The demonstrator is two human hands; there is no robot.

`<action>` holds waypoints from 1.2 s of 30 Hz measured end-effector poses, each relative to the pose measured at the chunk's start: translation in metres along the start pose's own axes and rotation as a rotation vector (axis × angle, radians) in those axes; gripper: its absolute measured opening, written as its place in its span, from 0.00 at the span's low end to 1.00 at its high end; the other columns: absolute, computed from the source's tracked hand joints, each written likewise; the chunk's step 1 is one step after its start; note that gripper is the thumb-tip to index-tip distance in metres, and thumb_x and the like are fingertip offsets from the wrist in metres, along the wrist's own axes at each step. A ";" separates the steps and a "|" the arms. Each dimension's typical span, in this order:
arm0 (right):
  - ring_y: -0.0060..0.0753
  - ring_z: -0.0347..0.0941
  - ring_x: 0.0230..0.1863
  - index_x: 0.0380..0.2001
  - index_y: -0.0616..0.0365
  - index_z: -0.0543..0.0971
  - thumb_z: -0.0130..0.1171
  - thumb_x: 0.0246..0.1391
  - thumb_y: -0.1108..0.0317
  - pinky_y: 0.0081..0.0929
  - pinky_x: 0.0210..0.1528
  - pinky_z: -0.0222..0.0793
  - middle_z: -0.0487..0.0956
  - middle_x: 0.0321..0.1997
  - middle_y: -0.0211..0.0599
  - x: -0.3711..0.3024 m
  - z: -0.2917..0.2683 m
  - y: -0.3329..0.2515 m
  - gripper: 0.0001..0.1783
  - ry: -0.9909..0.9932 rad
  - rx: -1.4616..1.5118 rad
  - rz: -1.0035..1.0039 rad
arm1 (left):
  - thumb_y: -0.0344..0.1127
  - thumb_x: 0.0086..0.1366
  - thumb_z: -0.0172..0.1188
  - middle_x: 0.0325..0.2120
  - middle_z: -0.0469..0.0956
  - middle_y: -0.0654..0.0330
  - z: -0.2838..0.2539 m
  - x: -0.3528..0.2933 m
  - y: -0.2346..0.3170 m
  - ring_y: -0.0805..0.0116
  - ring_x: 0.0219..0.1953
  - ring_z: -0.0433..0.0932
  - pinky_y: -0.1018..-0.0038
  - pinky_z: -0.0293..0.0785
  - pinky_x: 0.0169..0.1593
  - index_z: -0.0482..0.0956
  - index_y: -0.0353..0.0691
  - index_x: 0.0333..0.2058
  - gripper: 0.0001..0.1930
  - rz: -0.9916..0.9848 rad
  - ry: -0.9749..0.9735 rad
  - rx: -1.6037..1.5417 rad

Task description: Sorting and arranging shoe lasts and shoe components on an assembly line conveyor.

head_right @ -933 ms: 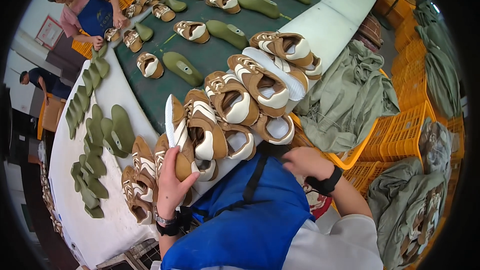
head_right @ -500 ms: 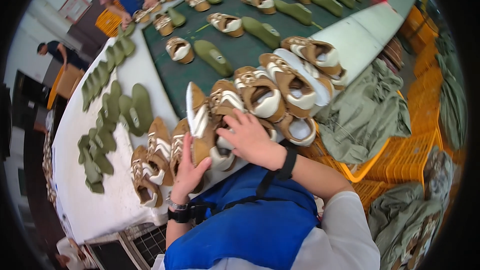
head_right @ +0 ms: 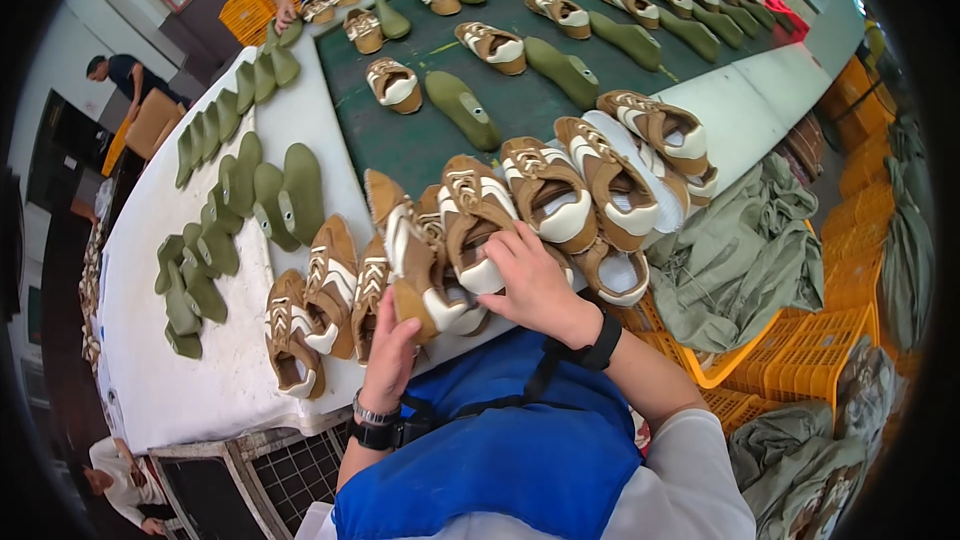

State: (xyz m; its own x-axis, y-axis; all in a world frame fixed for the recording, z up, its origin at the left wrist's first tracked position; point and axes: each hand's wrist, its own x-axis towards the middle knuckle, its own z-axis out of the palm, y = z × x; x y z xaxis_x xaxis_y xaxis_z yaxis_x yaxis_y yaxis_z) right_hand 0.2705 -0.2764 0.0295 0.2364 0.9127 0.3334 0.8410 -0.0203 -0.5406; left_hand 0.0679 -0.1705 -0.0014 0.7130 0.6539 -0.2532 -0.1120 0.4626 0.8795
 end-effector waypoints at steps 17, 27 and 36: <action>0.40 0.69 0.37 0.34 0.59 0.70 0.69 0.35 0.61 0.30 0.39 0.65 0.71 0.34 0.40 -0.021 -0.007 0.010 0.24 -0.004 0.552 0.186 | 0.38 0.49 0.63 0.51 0.67 0.56 0.037 -0.012 0.025 0.46 0.59 0.55 0.46 0.43 0.61 0.76 0.45 0.44 0.21 0.576 -0.036 1.956; 0.50 0.65 0.43 0.33 0.57 0.67 0.67 0.36 0.63 0.38 0.44 0.64 0.69 0.34 0.41 -0.052 -0.020 0.007 0.22 0.063 0.291 0.004 | 0.44 0.44 0.65 0.30 0.77 0.59 0.046 0.007 0.027 0.52 0.50 0.66 0.48 0.44 0.61 0.80 0.36 0.20 0.15 0.570 -0.233 1.971; 0.53 0.61 0.53 0.35 0.58 0.67 0.67 0.34 0.67 0.42 0.62 0.54 0.67 0.45 0.40 -0.052 -0.014 0.011 0.23 -0.011 0.378 0.013 | 0.30 0.48 0.62 0.23 0.77 0.54 0.055 0.015 0.010 0.54 0.44 0.73 0.49 0.49 0.59 0.69 0.34 0.36 0.16 0.534 -0.329 1.879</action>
State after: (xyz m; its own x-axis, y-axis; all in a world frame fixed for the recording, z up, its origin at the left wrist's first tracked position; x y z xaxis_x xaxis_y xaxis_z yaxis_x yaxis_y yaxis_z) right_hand 0.2741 -0.3295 0.0175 0.2390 0.9178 0.3171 0.5985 0.1180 -0.7924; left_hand 0.1154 -0.1889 0.0257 0.9631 0.2689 0.0116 0.2654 -0.9557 0.1270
